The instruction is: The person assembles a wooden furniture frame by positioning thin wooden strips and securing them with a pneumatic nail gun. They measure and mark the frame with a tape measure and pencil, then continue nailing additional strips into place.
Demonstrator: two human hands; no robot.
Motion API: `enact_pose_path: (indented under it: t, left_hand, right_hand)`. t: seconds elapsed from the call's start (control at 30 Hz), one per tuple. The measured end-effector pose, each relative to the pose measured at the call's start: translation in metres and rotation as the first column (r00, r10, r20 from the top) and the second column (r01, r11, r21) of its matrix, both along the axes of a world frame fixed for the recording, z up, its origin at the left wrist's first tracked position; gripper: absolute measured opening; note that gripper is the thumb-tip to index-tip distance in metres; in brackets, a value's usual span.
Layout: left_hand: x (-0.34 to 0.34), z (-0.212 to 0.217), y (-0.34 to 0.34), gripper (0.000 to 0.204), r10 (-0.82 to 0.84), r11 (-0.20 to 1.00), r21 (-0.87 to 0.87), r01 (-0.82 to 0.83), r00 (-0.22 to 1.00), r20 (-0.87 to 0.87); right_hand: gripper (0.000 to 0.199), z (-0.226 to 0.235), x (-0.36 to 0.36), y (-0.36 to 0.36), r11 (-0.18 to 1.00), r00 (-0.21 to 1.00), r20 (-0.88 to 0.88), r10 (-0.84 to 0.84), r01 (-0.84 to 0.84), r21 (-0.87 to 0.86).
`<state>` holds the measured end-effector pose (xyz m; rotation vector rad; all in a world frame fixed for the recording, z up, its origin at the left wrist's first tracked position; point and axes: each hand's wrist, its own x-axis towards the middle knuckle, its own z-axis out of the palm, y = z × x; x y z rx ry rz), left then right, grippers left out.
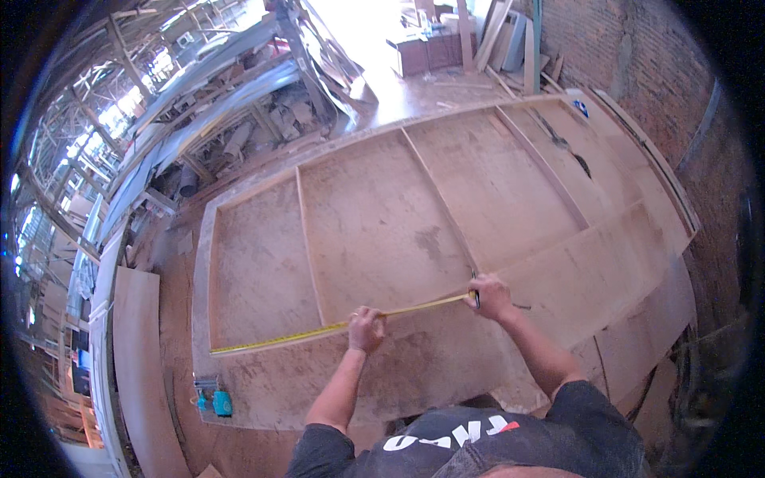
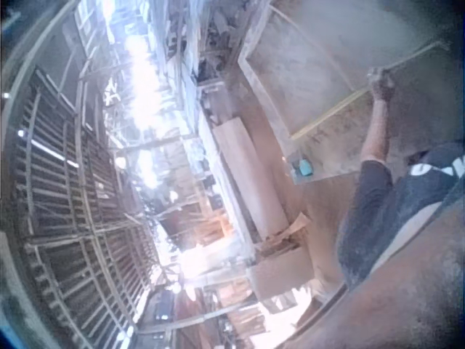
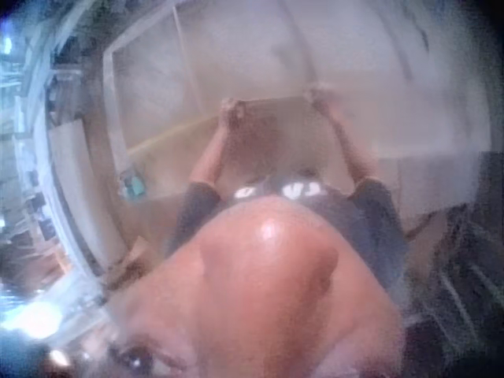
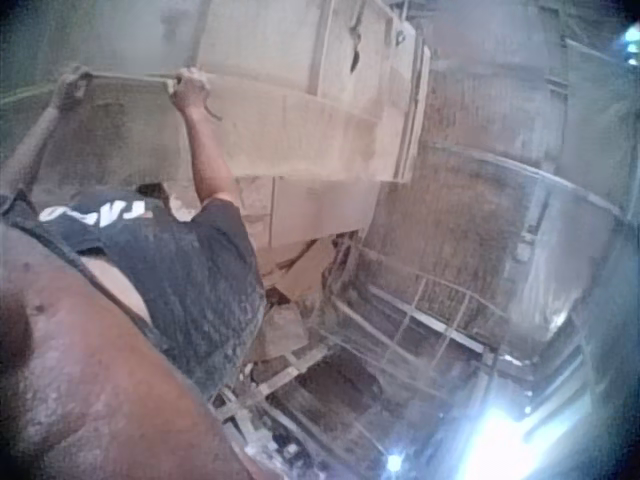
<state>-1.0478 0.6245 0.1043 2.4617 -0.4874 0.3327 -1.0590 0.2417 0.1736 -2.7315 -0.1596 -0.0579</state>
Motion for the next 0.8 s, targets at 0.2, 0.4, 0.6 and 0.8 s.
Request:
enact_pose_path:
  t: [0.2,0.4,0.6,0.8]
  left_hand:
    - [-0.002,-0.021,0.005,0.021,0.097,0.983,0.155,-0.1,0.995,0.029]
    - [-0.004,0.041,-0.039,0.043,0.193,0.956,0.23,-0.185,0.981,-0.014]
    - [0.027,0.056,-0.087,0.046,0.176,0.969,0.195,-0.154,0.979,-0.099]
    - [0.076,0.062,-0.174,0.028,-0.036,0.993,0.103,0.054,0.986,-0.165]
  right_hand:
    - [0.03,-0.013,0.027,-0.099,1.0,0.991,-0.135,-0.02,0.019,-0.008]
    - [0.036,0.0,0.06,-0.161,0.989,0.977,-0.181,-0.116,0.13,0.067]
    - [0.037,-0.013,0.073,-0.172,0.998,0.983,-0.176,-0.061,0.064,0.014]
    - [0.033,-0.016,0.067,-0.181,0.997,0.975,-0.21,-0.077,0.081,0.009]
